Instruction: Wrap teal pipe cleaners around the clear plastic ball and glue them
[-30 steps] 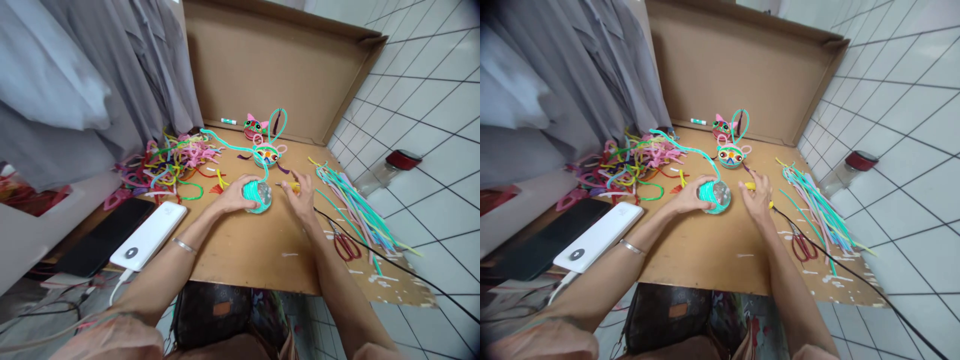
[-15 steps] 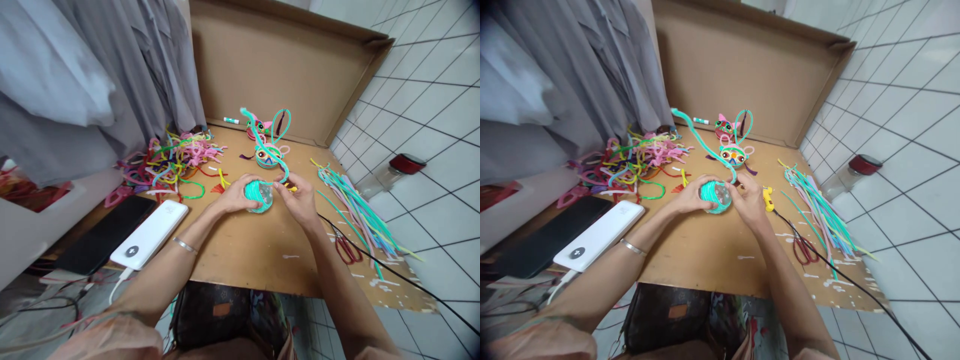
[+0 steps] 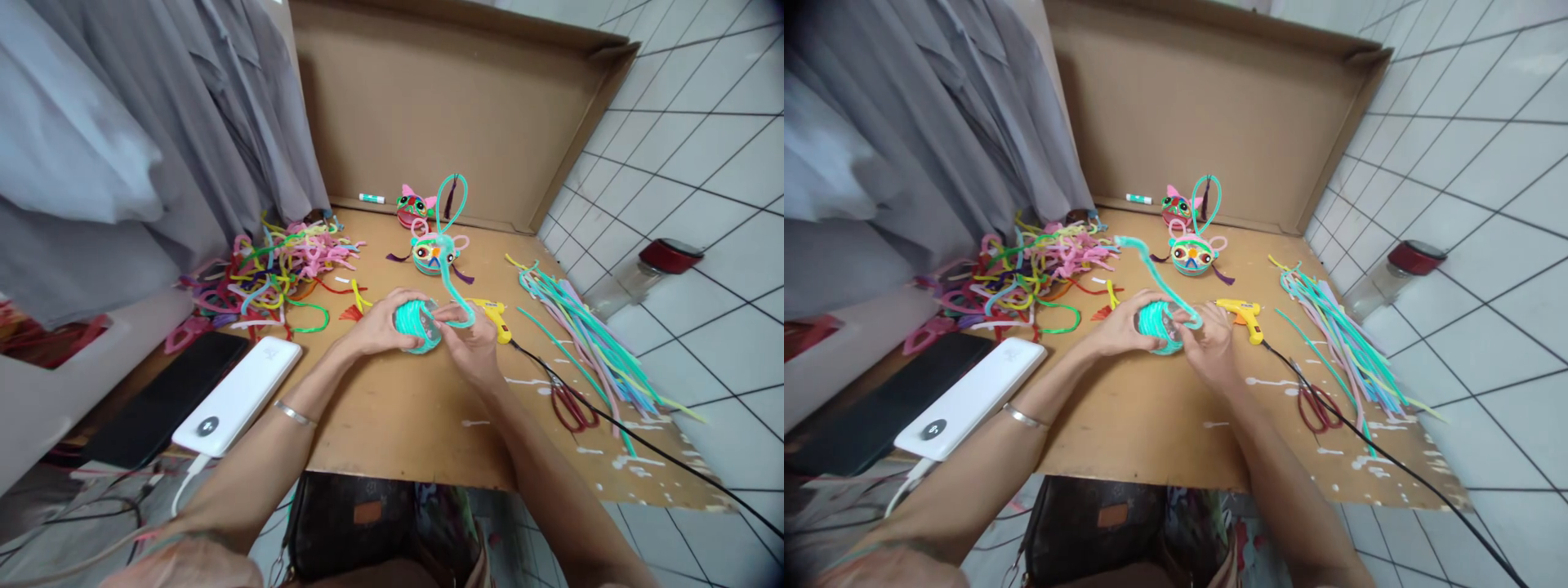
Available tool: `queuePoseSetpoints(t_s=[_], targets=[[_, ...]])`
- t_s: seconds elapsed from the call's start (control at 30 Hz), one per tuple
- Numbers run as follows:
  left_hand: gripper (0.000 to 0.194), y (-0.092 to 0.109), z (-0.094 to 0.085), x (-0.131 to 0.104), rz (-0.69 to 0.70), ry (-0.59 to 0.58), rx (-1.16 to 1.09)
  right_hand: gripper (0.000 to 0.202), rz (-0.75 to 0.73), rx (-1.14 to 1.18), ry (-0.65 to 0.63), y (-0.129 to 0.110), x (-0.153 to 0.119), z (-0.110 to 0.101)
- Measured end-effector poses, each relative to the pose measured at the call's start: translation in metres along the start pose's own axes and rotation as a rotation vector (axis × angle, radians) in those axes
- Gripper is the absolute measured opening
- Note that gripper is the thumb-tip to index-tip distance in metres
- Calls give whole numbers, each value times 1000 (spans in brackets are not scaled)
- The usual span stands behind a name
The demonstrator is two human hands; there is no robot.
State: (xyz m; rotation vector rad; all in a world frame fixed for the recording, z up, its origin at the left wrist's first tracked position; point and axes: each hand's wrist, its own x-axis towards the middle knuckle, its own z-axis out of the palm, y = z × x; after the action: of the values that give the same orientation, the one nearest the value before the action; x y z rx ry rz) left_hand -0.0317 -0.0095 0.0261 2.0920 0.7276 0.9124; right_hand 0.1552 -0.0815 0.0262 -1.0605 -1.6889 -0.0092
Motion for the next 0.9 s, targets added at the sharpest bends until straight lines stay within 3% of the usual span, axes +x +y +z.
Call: queuePoseSetpoints(t_s=[0.13,0.37,0.9], targets=[[67,0,-1,1,1,-27,-9,15,-158,-70,8,-3,-1,2],[68,-7,-2,2,9,-44,-56,18,-276,-155,-33,-5,-1,0],[70,-8,-2,2,24,-32,-31,26,-356,-327,-116,-6,-8,5]])
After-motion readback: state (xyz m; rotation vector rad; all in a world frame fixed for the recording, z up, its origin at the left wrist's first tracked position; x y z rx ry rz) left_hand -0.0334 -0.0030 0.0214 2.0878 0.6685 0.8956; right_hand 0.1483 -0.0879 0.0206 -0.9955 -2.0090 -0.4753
